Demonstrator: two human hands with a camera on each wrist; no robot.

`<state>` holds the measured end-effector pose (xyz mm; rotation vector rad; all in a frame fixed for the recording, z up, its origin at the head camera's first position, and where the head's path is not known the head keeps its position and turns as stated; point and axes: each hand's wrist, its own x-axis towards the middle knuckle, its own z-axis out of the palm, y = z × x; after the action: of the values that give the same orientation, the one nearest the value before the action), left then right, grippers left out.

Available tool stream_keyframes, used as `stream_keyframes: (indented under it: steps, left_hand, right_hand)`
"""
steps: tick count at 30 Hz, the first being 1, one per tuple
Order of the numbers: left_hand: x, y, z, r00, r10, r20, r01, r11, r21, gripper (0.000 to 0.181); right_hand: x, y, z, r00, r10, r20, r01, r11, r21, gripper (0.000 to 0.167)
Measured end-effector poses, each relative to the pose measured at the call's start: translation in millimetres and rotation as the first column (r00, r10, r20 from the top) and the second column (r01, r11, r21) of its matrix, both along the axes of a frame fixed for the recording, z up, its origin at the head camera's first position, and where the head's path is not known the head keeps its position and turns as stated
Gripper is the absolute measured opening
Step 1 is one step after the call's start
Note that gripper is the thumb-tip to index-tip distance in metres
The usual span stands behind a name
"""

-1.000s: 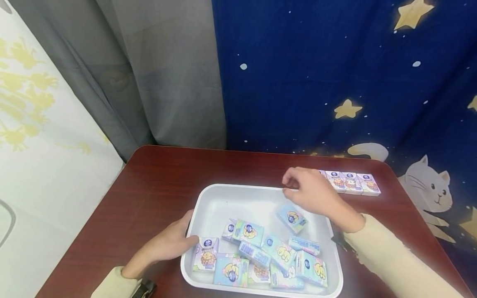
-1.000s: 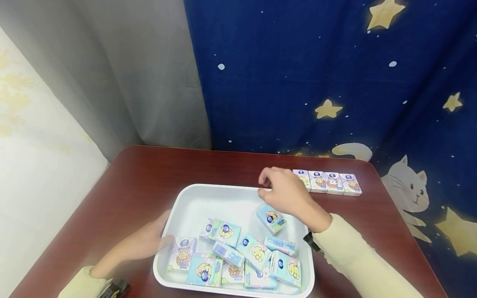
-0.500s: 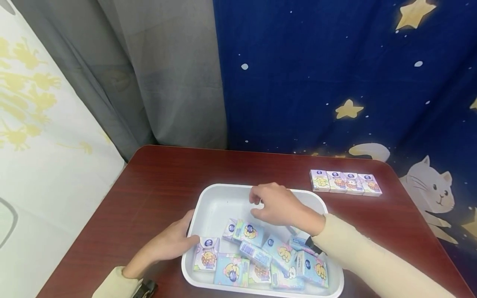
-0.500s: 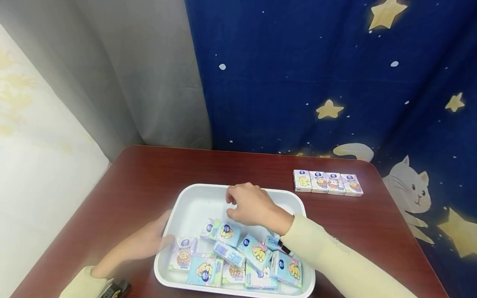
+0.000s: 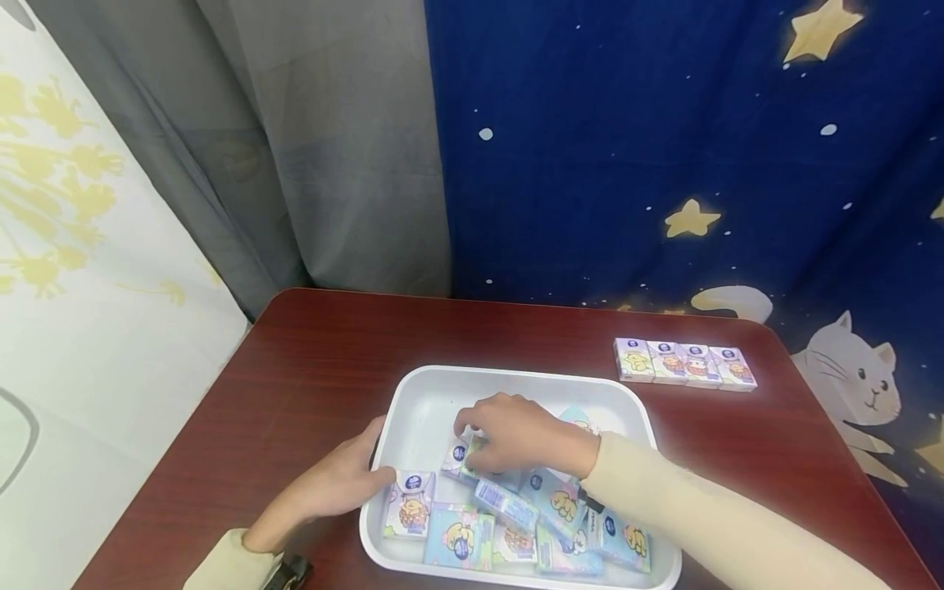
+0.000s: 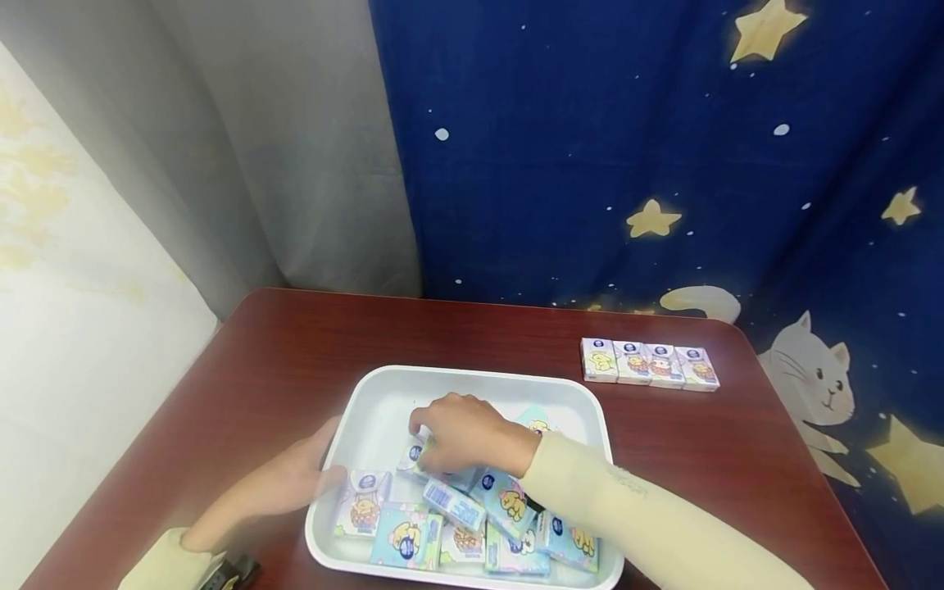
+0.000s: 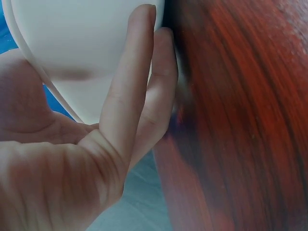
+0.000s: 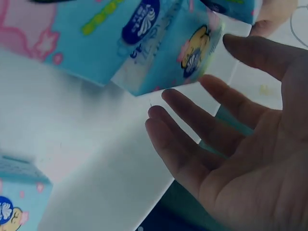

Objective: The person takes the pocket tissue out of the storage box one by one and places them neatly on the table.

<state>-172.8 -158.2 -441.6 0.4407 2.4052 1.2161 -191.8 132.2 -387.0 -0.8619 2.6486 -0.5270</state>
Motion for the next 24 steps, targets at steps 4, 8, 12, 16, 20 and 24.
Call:
stream_keyframes:
  steps: [4,8,12,16,20,24]
  left_hand:
    - [-0.6,0.1,-1.1,1.0,0.0,0.004,0.0,1.0,0.007,0.087]
    - [-1.5,0.1,-3.8,1.0,-0.001,0.017,0.0,1.0,0.026,0.087]
    - [-1.9,-0.5,-5.4,1.0,0.002,0.024,-0.003,0.999,0.041,0.087]
    - [-1.4,-1.2,-5.0,1.0,0.002,0.015,-0.002,1.0,0.028,0.087]
    - [-1.2,-1.3,-3.8,1.0,0.0,0.001,0.0,1.0,0.012,0.087]
    - [-1.6,-1.0,-2.5,1.0,0.0,-0.011,0.0,1.0,0.0,0.086]
  right_hand:
    - [2.6,-10,-3.0,0.999,0.046,0.015,-0.047,0.996,0.082,0.041]
    - [4.4,-18,-6.6,0.997,0.08,0.012,-0.081,0.986,0.142,0.043]
    - [4.1,-22,-9.3,0.998,0.054,0.014,-0.056,0.984,0.167,0.044]
    - [3.1,-23,-10.9,1.0,-0.005,0.019,0.001,0.984,0.178,0.043]
    - [3.2,-23,-11.7,0.999,-0.038,-0.002,0.037,0.981,0.19,0.033]
    - [4.3,-21,-12.9,0.998,-0.059,-0.012,0.06,0.982,0.182,0.032]
